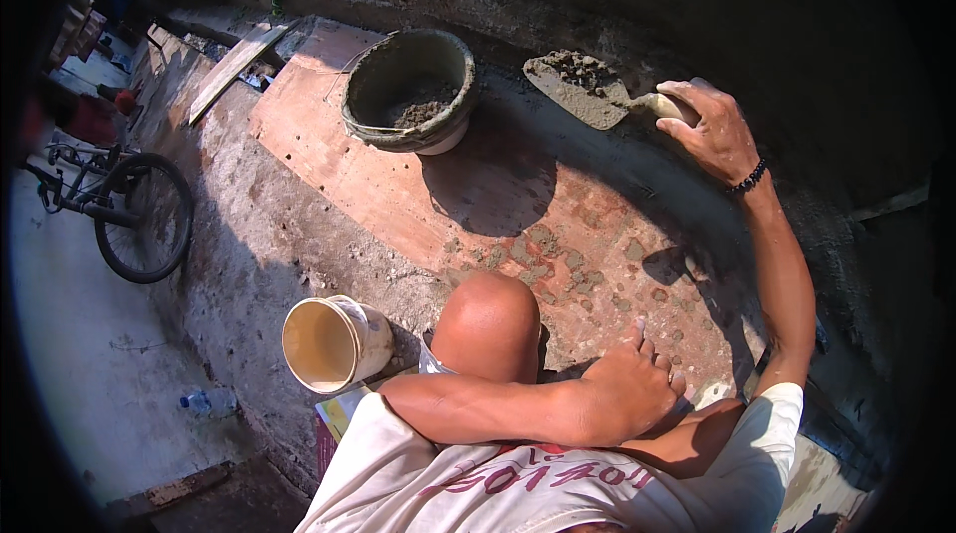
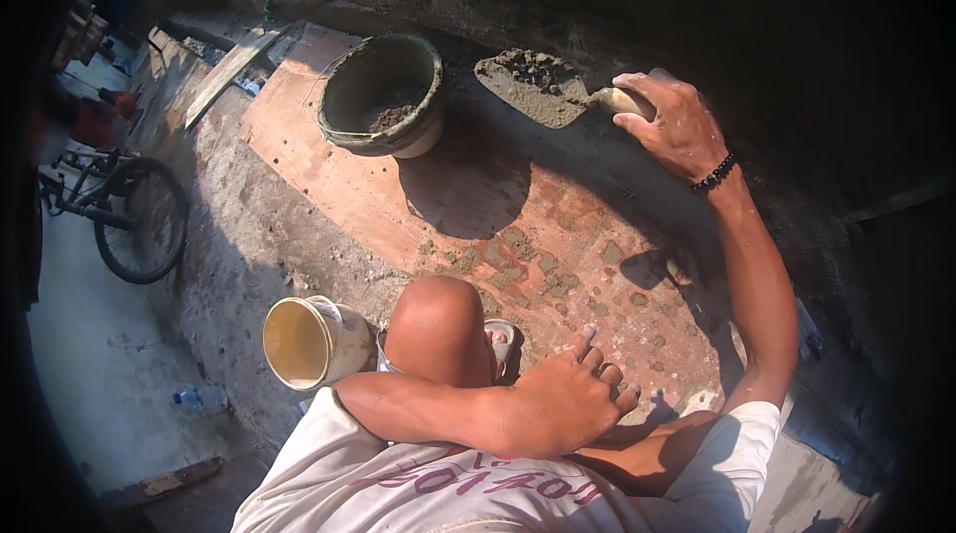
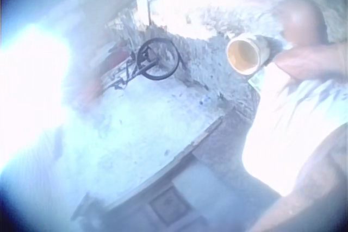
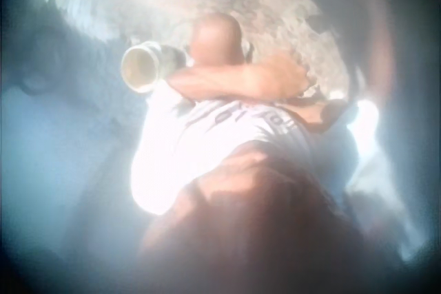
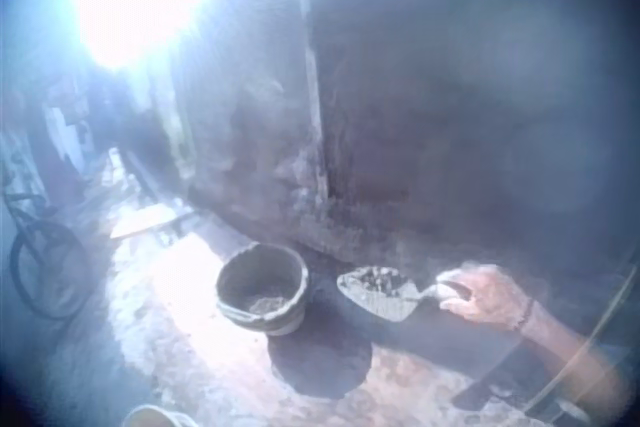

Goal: The person scoops wet cement from a bucket with a trowel and applies it to a vertical wall, then smooths the surface with a float. The person also scrapes excess cement from the floor into the bucket.

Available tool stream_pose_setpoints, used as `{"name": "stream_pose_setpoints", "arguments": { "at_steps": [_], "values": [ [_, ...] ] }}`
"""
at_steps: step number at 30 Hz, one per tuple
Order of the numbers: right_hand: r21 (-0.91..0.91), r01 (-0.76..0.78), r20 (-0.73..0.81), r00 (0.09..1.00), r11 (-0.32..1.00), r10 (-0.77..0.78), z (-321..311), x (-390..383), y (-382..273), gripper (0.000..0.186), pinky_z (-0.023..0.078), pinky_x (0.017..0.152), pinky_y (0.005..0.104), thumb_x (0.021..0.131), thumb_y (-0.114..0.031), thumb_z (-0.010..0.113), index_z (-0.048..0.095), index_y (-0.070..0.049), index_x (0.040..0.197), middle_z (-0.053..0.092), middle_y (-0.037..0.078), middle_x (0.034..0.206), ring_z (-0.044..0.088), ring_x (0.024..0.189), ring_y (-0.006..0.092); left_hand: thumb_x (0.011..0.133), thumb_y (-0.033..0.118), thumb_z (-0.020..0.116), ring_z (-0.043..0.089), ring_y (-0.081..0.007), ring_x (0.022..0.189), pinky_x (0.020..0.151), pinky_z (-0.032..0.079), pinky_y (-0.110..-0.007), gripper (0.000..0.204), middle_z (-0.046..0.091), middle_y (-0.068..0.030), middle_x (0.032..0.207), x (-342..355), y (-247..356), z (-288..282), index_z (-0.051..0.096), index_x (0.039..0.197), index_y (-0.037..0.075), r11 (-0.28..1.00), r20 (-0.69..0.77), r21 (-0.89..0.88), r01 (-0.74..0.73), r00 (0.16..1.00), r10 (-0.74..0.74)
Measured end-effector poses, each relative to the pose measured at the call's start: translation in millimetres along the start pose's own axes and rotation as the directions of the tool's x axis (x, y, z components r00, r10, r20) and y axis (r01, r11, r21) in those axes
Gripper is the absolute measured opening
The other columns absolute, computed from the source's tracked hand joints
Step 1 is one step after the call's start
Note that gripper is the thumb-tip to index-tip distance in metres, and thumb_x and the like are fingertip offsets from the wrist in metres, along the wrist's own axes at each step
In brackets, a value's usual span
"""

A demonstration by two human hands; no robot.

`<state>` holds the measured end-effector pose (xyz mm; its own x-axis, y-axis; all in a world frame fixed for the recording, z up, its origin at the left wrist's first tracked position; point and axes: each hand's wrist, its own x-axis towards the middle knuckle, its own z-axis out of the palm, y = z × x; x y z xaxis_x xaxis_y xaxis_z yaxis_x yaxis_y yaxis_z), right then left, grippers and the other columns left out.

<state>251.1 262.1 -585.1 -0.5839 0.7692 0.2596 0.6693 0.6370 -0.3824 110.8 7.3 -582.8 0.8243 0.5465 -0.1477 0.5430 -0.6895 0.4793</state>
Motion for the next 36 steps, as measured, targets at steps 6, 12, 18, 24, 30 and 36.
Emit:
{"name": "stream_pose_setpoints", "arguments": {
  "at_steps": [6, 12, 18, 24, 30, 36],
  "values": [
    [0.534, 0.015, 0.101, 0.992, 0.846, -0.082, 105, 119, -62, 0.037, 0.047, 0.061, 0.0270, 0.083, -0.026, 0.071, 0.066, -0.003, 0.111, 0.063, 0.003, 0.077, 0.057, 0.066, 0.0094, 0.089, 0.020, 0.051, 0.060, -0.0370, 0.109, 0.108, 0.034, -0.057, 0.037, 0.065, -0.0198, 0.108, -5, -5, -9, 0.059, 0.121, 0.002, 0.997, -0.078, -0.080, 0.008, 0.997, -0.014],
    [0.851, -0.453, 0.439, 0.891, 0.266, 0.111, 197, 146, -97, 0.029, 0.047, 0.046, 0.0260, 0.094, -0.025, 0.059, 0.061, -0.001, 0.111, 0.059, 0.007, 0.074, 0.057, 0.053, 0.0115, 0.088, 0.022, 0.055, 0.060, -0.0403, 0.107, 0.107, 0.035, -0.057, 0.038, 0.063, -0.0223, 0.104, -9, -14, -20, 0.058, 0.115, -0.005, 0.999, 0.031, -0.040, 0.006, 0.999, -0.005],
    [0.732, -0.472, 0.489, 0.866, 0.491, 0.104, 166, 36, -27, 0.037, 0.049, 0.051, 0.0328, 0.084, -0.021, 0.066, 0.058, -0.001, 0.114, 0.061, 0.008, 0.074, 0.059, 0.055, 0.0149, 0.089, 0.024, 0.055, 0.061, -0.0393, 0.104, 0.108, 0.035, -0.056, 0.045, 0.063, -0.0212, 0.106, -9, -19, -27, 0.055, 0.129, 0.002, 0.993, 0.010, -0.065, -0.098, 0.995, 0.099],
    [0.005, -0.557, 0.524, 0.709, 0.831, 0.472, 91, -161, 63, 0.040, 0.053, 0.075, 0.0436, 0.076, -0.028, 0.069, 0.064, -0.002, 0.106, 0.070, 0.020, 0.092, 0.069, 0.086, 0.0335, 0.092, 0.024, 0.052, 0.060, -0.0397, 0.105, 0.106, 0.035, -0.056, 0.046, 0.061, -0.0224, 0.116, -1, -10, -23, 0.052, 0.134, 0.005, 0.978, 0.044, 0.005, -0.210, 0.977, 0.210],
    [-0.117, -0.738, 0.326, 0.603, 0.664, 0.728, 45, -324, 107, 0.040, 0.051, 0.080, 0.0477, 0.076, -0.021, 0.071, 0.061, -0.002, 0.109, 0.068, 0.023, 0.097, 0.065, 0.093, 0.0409, 0.094, 0.028, 0.053, 0.058, -0.0406, 0.110, 0.107, 0.034, -0.056, 0.049, 0.058, -0.0238, 0.121, 13, 7, -18, 0.050, 0.137, 0.007, 0.969, 0.200, 0.041, -0.245, 0.952, 0.232],
    [-0.154, -0.727, 0.210, 0.638, 0.669, 0.741, 42, -388, 186, 0.048, 0.049, 0.091, 0.0463, 0.080, -0.027, 0.067, 0.060, -0.006, 0.123, 0.065, 0.021, 0.112, 0.061, 0.106, 0.0393, 0.092, 0.022, 0.052, 0.056, -0.0386, 0.113, 0.108, 0.032, -0.057, 0.050, 0.059, -0.0216, 0.120, 29, 15, -15, 0.048, 0.139, 0.006, 0.987, 0.233, 0.080, -0.140, 0.965, 0.118]
  ]
}}
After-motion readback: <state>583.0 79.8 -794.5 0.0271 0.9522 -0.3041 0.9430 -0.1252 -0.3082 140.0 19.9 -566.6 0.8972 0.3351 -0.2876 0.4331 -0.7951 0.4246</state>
